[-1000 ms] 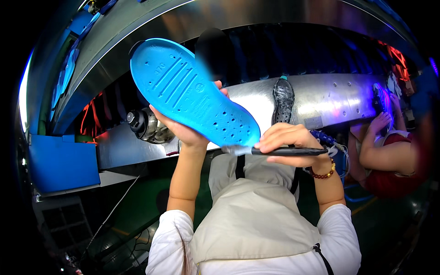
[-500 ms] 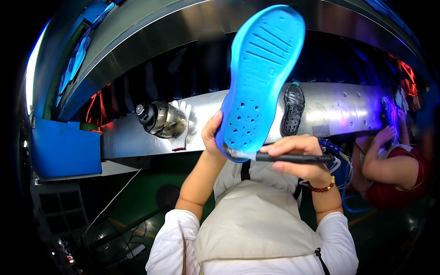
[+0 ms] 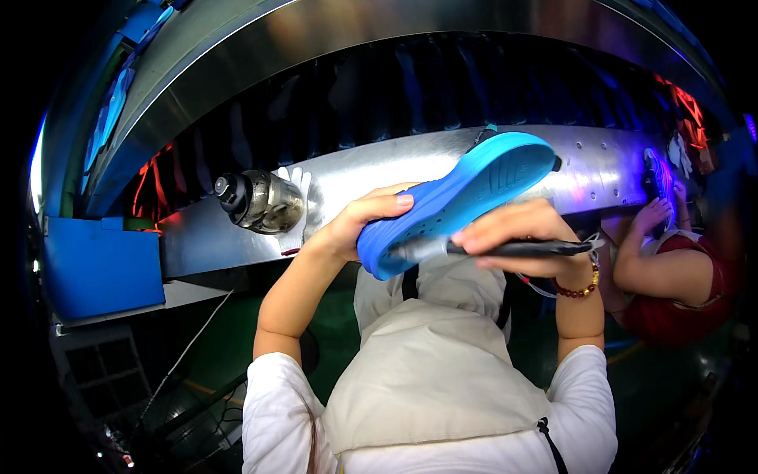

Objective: The person uses a brush to apply a liquid substance across the bottom of blue shoe soles at a manufacturing line, taking them from a conveyor belt and placing them back after finishing.

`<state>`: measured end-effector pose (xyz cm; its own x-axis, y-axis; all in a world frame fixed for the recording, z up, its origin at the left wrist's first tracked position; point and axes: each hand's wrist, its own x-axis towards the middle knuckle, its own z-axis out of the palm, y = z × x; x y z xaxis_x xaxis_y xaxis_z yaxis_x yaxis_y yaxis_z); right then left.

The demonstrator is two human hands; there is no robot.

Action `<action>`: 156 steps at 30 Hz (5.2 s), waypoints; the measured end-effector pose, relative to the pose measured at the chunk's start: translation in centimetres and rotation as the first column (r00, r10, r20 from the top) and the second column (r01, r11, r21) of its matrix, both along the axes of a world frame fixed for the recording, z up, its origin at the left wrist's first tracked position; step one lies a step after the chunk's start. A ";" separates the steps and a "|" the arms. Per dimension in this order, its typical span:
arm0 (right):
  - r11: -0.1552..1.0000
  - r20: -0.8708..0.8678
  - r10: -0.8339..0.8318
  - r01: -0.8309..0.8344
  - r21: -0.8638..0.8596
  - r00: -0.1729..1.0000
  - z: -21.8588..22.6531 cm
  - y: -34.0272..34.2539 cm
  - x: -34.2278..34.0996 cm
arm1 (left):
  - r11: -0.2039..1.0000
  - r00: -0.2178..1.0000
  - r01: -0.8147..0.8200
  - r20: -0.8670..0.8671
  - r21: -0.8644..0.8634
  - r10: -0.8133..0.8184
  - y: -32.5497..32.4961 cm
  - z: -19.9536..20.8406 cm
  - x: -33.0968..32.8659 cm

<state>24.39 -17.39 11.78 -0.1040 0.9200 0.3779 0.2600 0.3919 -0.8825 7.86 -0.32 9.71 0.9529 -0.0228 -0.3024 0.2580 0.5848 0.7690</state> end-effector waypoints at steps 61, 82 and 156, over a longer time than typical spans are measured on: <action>0.993 0.253 -0.117 0.107 0.052 0.960 -3.0 -0.1 -4.7 | 0.763 0.800 -0.460 0.161 -0.454 0.578 0.9 -8.1 0.5; 0.998 -0.540 -0.051 0.019 -0.066 0.840 -4.9 -0.1 -2.0 | 0.755 0.735 -0.455 0.280 -0.472 0.618 1.0 -1.2 0.4; 0.981 0.184 0.027 0.009 -0.192 0.983 -1.1 0.2 4.9 | 0.978 0.953 0.012 -0.300 0.210 0.052 1.4 0.2 -1.4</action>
<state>29.32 -17.23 10.65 -0.1642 0.9719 0.1687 0.4225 0.2239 -0.8783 6.50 1.11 9.91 0.8155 0.0890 -0.5718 0.4869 0.4286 0.7611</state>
